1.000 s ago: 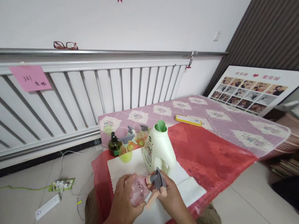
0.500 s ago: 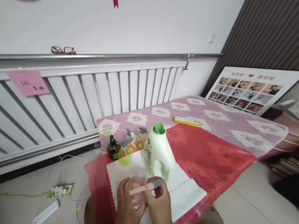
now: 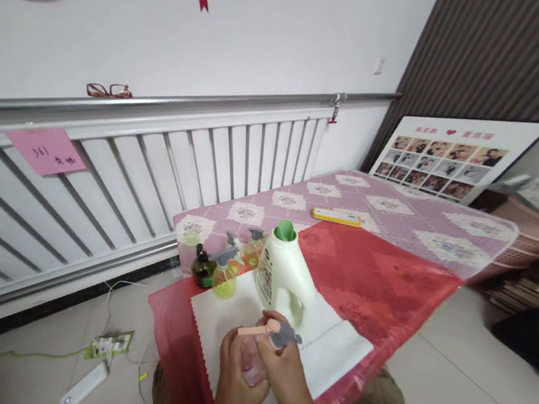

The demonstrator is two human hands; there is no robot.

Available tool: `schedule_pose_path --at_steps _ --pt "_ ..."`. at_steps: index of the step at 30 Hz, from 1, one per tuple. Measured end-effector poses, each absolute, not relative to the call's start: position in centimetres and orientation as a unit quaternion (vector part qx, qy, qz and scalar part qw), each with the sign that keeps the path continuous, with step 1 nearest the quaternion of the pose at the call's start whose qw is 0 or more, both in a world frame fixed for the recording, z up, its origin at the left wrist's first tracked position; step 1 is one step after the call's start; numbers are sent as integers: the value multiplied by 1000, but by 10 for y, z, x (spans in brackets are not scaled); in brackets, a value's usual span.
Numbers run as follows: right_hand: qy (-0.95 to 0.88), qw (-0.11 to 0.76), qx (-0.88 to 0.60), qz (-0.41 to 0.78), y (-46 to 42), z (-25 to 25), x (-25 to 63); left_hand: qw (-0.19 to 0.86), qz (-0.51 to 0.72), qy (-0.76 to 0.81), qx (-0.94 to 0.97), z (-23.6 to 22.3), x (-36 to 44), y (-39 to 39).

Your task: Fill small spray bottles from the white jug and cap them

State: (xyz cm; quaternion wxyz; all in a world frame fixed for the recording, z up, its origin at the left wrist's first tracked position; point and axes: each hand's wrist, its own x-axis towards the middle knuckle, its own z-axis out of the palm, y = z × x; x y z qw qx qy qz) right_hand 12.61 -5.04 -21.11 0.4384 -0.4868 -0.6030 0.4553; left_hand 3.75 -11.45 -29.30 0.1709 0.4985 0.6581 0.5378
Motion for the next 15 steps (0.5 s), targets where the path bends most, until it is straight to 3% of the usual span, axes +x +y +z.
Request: schedule_pose_path --at_steps 5,15 --pt "-626 343 -468 522 -50 -218 134 180 553 650 489 -295 36 -114" --pt "-652 300 -417 557 -44 -201 145 227 536 660 474 -279 27 -114"
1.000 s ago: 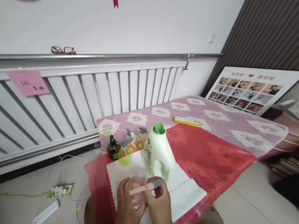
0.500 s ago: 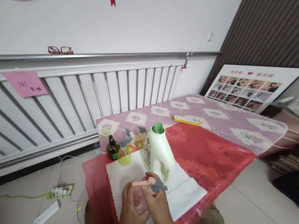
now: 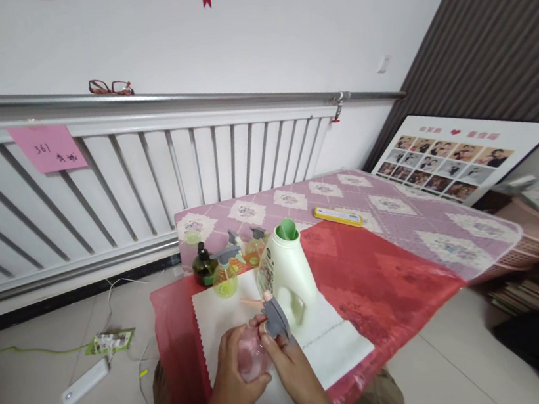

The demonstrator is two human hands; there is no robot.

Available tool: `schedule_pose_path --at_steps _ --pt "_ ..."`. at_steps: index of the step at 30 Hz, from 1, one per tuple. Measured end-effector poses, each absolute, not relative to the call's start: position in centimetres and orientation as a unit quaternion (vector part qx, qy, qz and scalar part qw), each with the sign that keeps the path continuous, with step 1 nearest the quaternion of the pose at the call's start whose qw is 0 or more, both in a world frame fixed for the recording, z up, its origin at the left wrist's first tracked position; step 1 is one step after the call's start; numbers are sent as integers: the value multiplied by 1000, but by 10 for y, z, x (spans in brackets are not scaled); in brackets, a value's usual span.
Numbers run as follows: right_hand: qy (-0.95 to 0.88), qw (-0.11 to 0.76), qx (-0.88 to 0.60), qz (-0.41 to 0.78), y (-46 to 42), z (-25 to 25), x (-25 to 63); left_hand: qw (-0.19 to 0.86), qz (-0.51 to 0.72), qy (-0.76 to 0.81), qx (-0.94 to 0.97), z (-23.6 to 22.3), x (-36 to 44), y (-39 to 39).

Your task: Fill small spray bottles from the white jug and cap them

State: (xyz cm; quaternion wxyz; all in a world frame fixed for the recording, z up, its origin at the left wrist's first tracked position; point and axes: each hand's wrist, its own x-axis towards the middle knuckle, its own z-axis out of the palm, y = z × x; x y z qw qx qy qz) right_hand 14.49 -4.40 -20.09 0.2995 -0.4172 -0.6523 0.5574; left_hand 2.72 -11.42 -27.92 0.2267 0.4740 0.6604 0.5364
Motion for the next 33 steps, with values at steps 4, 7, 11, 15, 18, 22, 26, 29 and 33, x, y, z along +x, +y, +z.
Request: schedule_pose_path --at_steps 4,7,11,15,18,22,26,29,33 --pt "-677 298 -385 551 -42 -199 146 222 526 664 483 -277 25 -116" --pt "-680 311 -384 541 -41 -204 146 214 520 673 481 -279 24 -116" --pt "-682 340 -397 512 -41 -214 143 210 512 684 475 -286 23 -111" --pt "-684 354 -421 479 -39 -226 135 192 517 679 484 -295 22 -105" --pt "-682 372 -434 456 -38 -238 130 182 529 668 490 -300 19 -100" --pt "-710 348 -413 452 -33 -243 129 204 541 649 494 -303 13 -98" --pt "-750 294 -362 469 -23 -224 136 251 533 642 491 -300 5 -97" --pt "-765 252 -330 492 -14 -206 143 275 521 638 497 -294 2 -95" --pt "-763 225 -323 512 -7 -197 147 293 508 637 500 -287 1 -91"
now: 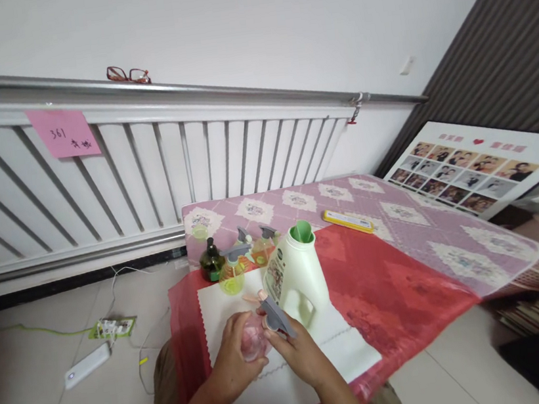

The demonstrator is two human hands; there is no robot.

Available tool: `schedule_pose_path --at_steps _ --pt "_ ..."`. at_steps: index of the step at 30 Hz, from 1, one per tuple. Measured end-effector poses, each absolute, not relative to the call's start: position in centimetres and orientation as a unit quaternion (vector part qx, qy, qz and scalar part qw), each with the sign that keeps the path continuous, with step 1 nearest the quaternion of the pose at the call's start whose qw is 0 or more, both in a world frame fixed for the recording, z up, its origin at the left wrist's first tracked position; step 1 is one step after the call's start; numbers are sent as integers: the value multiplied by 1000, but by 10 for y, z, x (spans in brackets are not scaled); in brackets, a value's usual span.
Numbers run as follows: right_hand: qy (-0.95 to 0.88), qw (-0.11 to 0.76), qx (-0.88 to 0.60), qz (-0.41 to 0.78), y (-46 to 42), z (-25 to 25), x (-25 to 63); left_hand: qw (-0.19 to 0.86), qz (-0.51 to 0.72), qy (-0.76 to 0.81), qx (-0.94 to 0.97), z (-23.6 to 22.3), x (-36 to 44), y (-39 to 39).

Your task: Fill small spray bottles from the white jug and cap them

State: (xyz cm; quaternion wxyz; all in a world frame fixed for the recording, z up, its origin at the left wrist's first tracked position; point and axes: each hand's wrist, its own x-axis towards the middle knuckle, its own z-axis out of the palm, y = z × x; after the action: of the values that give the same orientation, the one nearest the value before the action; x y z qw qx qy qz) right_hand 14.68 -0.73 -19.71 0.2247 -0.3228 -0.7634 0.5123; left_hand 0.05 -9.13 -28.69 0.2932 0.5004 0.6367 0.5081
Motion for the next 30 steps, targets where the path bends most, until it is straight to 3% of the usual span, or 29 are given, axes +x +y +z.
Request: schedule_pose_path --at_steps 7,23,27,30 --pt "-740 223 -351 528 -10 -209 142 301 513 630 499 -287 -1 -92" --pt "-848 212 -308 375 -22 -208 115 346 570 570 479 -313 -14 -99" --pt "-848 212 -313 373 -26 -206 107 369 557 561 489 -300 -28 -109" --pt "-846 211 -317 374 -28 -205 105 327 583 570 478 -275 -31 -116"
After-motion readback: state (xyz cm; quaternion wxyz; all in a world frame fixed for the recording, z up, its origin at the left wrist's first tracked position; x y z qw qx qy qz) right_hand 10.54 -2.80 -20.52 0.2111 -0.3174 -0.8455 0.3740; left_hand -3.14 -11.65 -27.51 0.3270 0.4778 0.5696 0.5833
